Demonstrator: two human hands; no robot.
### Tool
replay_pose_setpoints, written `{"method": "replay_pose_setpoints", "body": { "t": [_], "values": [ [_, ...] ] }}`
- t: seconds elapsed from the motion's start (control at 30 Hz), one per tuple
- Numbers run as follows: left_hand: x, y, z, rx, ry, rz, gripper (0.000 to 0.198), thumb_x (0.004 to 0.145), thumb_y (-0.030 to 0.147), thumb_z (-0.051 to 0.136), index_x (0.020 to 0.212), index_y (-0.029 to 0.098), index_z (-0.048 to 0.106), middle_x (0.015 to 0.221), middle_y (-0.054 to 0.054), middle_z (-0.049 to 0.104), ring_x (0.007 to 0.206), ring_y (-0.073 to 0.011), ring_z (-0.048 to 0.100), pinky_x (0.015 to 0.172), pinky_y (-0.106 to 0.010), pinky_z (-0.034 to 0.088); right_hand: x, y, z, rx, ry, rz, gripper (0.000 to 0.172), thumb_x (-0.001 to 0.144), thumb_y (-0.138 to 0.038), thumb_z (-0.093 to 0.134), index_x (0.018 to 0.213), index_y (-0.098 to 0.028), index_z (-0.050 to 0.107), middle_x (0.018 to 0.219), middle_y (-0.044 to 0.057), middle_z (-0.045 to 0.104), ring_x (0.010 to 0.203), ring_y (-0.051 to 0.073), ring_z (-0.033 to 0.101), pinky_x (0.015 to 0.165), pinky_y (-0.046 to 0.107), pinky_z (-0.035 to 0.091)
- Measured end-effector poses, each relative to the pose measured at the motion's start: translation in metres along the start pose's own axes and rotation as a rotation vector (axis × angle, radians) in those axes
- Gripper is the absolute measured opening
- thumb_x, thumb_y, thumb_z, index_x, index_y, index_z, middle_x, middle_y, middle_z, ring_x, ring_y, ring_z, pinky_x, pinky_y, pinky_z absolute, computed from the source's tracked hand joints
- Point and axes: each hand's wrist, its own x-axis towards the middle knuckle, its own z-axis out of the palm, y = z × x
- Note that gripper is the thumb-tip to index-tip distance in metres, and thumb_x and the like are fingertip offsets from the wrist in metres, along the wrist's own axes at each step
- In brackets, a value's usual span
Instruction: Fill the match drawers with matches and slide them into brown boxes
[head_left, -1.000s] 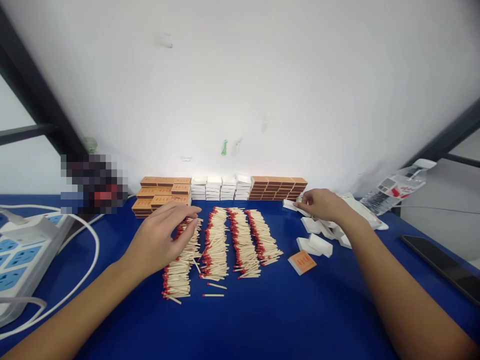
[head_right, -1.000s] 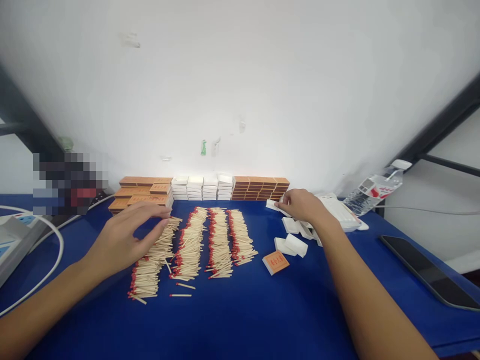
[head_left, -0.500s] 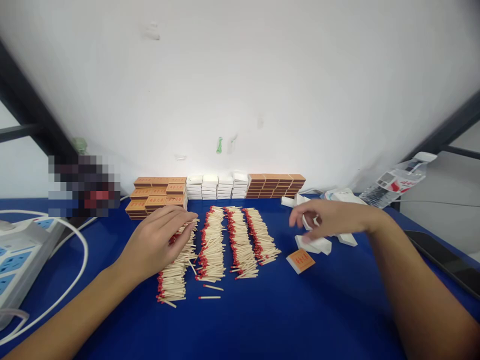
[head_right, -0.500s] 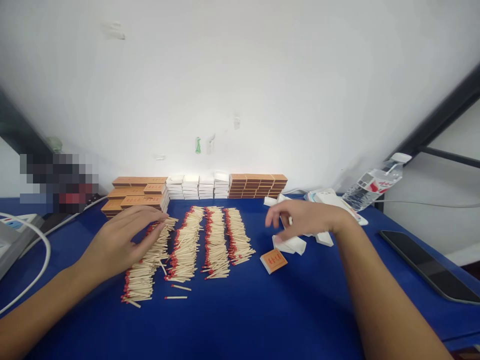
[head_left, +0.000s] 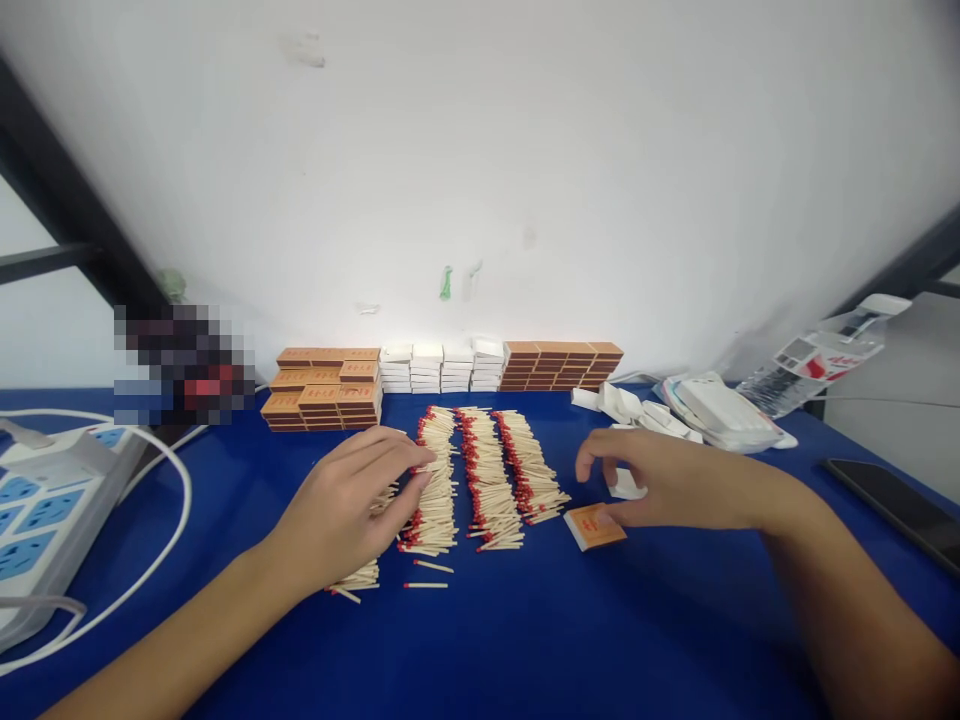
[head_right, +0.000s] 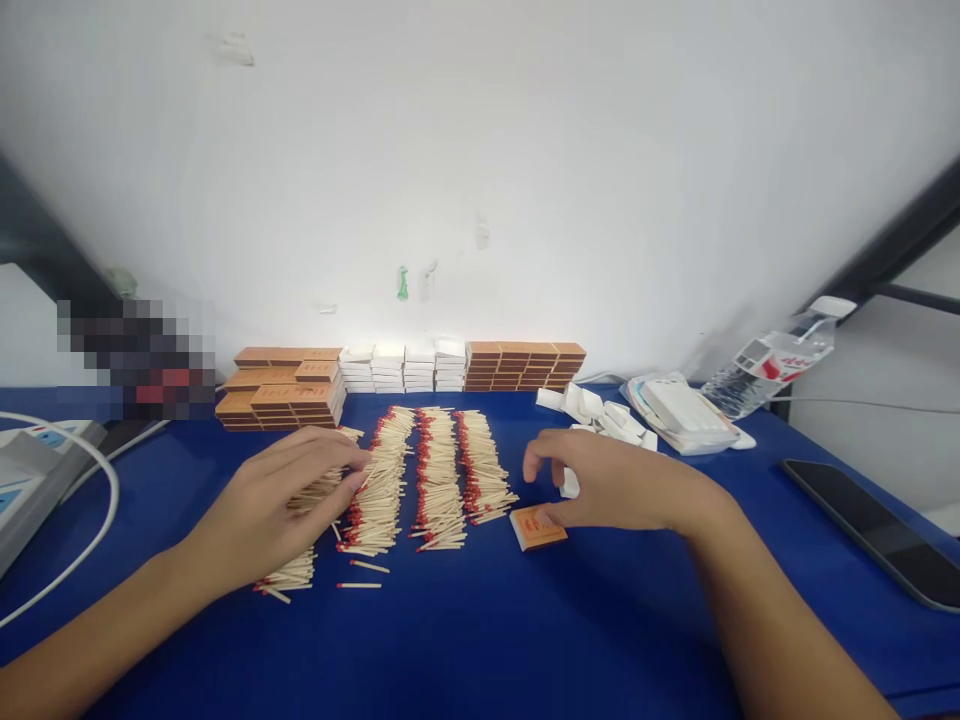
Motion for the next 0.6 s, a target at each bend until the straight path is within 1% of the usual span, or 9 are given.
{"method": "replay_pose_setpoints", "body": {
  "t": [0.07, 0.1, 0.17, 0.27, 0.37, 0.4, 0.47, 0.53, 0.6],
  "values": [
    [0.0, 0.005, 0.002, -0.003, -0.017, 0.017, 0.02, 0.097, 0.011, 0.066, 0.116, 0.019, 0.067, 0.101, -0.006, 0.076, 0.1, -0.0217, 0.068, 0.097, -0.04, 0.057, -0.002, -0.003, 0.006, -0.025, -0.069, 0.037, 0.044, 0.067, -0.044, 0.087, 0.104, -0.03, 0.071, 0.099, 0.003, 0.07, 0.087, 0.026, 0.068, 0.068, 0.034, 0.049],
    [0.0, 0.007, 0.002, -0.009, -0.023, 0.023, 0.02, 0.097, 0.011, 0.065, 0.116, 0.019, 0.067, 0.1, -0.006, 0.076, 0.099, -0.0217, 0.069, 0.097, -0.041, 0.057, -0.003, -0.005, 0.01, -0.043, -0.098, 0.051, 0.045, 0.062, -0.042, 0.09, 0.101, -0.029, 0.071, 0.097, 0.002, 0.07, 0.085, 0.027, 0.067, 0.066, 0.034, 0.048],
    [0.0, 0.009, 0.004, -0.029, -0.036, 0.027, 0.018, 0.098, 0.011, 0.064, 0.114, 0.019, 0.067, 0.099, -0.006, 0.076, 0.095, -0.0213, 0.069, 0.094, -0.041, 0.058, -0.004, -0.006, 0.015, -0.088, -0.114, 0.075, 0.041, 0.058, -0.033, 0.089, 0.092, -0.027, 0.069, 0.094, 0.002, 0.07, 0.081, 0.026, 0.066, 0.062, 0.032, 0.045],
    [0.001, 0.011, 0.006, -0.052, -0.039, 0.034, 0.015, 0.099, 0.011, 0.062, 0.11, 0.019, 0.068, 0.096, -0.005, 0.076, 0.092, -0.0211, 0.07, 0.09, -0.04, 0.059, -0.007, -0.009, 0.014, -0.094, -0.112, 0.049, 0.028, 0.059, -0.022, 0.08, 0.084, -0.026, 0.067, 0.089, 0.001, 0.071, 0.077, 0.024, 0.065, 0.06, 0.031, 0.043],
    [0.0, 0.015, 0.008, -0.056, -0.038, 0.021, 0.013, 0.098, 0.016, 0.066, 0.111, 0.019, 0.068, 0.095, -0.006, 0.076, 0.093, -0.0224, 0.07, 0.089, -0.04, 0.059, -0.009, -0.02, 0.007, 0.025, -0.122, -0.079, 0.025, 0.065, -0.022, 0.078, 0.089, -0.027, 0.072, 0.086, 0.001, 0.072, 0.076, 0.022, 0.066, 0.061, 0.03, 0.047],
    [-0.001, 0.018, 0.009, -0.059, -0.042, 0.008, 0.017, 0.097, 0.021, 0.07, 0.114, 0.02, 0.067, 0.097, -0.007, 0.076, 0.094, -0.0233, 0.071, 0.09, -0.041, 0.059, -0.009, -0.027, 0.007, 0.068, -0.107, -0.123, 0.025, 0.068, -0.024, 0.079, 0.093, -0.027, 0.073, 0.086, 0.001, 0.073, 0.076, 0.021, 0.066, 0.062, 0.03, 0.048],
    [-0.002, 0.023, 0.01, -0.068, -0.054, -0.024, 0.037, 0.092, 0.034, 0.078, 0.124, 0.02, 0.064, 0.103, -0.008, 0.076, 0.098, -0.0257, 0.071, 0.091, -0.043, 0.06, -0.003, -0.043, 0.012, 0.133, -0.002, -0.2, 0.028, 0.075, -0.029, 0.079, 0.102, -0.029, 0.075, 0.09, 0.001, 0.074, 0.074, 0.02, 0.066, 0.063, 0.03, 0.051],
    [-0.003, 0.027, 0.01, -0.086, -0.084, -0.06, 0.054, 0.087, 0.042, 0.083, 0.131, 0.021, 0.061, 0.111, -0.009, 0.076, 0.103, -0.0271, 0.071, 0.092, -0.043, 0.06, 0.007, -0.061, 0.025, 0.17, 0.198, -0.272, 0.031, 0.08, -0.031, 0.078, 0.111, -0.029, 0.074, 0.097, 0.003, 0.075, 0.073, 0.018, 0.065, 0.065, 0.031, 0.052],
    [-0.004, 0.028, 0.009, -0.089, -0.093, -0.086, 0.05, 0.089, 0.04, 0.081, 0.131, 0.022, 0.06, 0.113, -0.008, 0.075, 0.103, -0.0256, 0.071, 0.089, -0.041, 0.06, 0.019, -0.074, 0.04, 0.193, 0.331, -0.338, 0.031, 0.084, -0.03, 0.076, 0.115, -0.027, 0.073, 0.098, 0.004, 0.074, 0.074, 0.018, 0.064, 0.067, 0.032, 0.053]
  ]
}}
